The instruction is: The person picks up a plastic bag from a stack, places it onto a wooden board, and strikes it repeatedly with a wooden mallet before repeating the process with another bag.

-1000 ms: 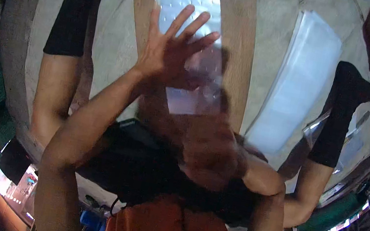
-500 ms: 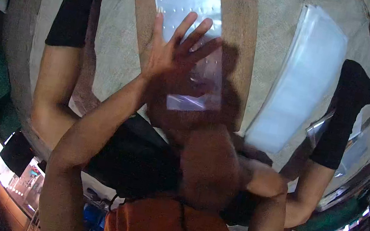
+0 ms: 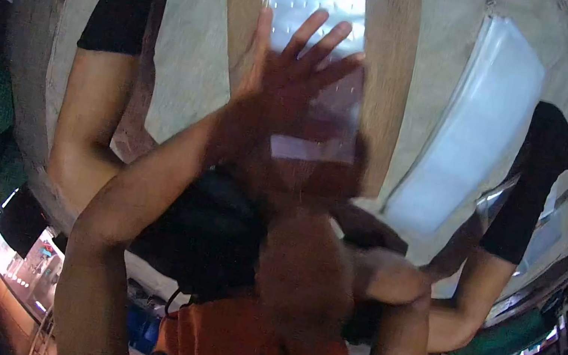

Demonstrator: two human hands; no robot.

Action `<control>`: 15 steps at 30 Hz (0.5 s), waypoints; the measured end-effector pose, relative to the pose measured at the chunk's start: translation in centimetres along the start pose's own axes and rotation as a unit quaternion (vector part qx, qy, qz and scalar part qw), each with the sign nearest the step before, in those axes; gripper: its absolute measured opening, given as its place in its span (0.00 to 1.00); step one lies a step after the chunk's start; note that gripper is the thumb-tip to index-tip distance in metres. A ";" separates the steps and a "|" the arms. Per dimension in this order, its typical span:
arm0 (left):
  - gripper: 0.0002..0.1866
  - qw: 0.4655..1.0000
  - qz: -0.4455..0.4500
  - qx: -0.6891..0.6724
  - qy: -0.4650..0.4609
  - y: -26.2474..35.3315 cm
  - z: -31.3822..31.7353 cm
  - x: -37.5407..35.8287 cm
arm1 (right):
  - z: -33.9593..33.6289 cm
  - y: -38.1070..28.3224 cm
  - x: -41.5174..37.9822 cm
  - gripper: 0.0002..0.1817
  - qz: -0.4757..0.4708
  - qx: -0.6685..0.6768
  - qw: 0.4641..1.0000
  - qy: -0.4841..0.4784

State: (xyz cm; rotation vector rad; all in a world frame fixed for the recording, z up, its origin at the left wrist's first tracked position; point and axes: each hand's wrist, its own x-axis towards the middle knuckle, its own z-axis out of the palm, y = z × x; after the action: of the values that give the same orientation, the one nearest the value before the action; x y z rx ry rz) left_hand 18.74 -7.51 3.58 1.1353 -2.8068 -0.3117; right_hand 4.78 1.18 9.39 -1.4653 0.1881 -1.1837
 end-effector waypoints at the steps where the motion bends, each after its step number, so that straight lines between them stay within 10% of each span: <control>1: 0.57 1.000 0.001 -0.007 -0.007 0.6 0.0 -0.6 | 0.1 0.3 0.2 0.09 -0.003 0.005 1.000 0.005; 15: 0.56 0.998 -0.007 -0.023 0.058 0.2 0.9 -0.3 | 0.5 2.2 1.6 0.06 -0.038 -0.033 0.997 -0.059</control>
State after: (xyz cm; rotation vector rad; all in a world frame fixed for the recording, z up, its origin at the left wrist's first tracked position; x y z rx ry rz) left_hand 18.64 -7.02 2.72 1.1247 -2.6791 -0.2996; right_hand 6.94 -0.28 8.51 -1.6078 0.0908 -1.1571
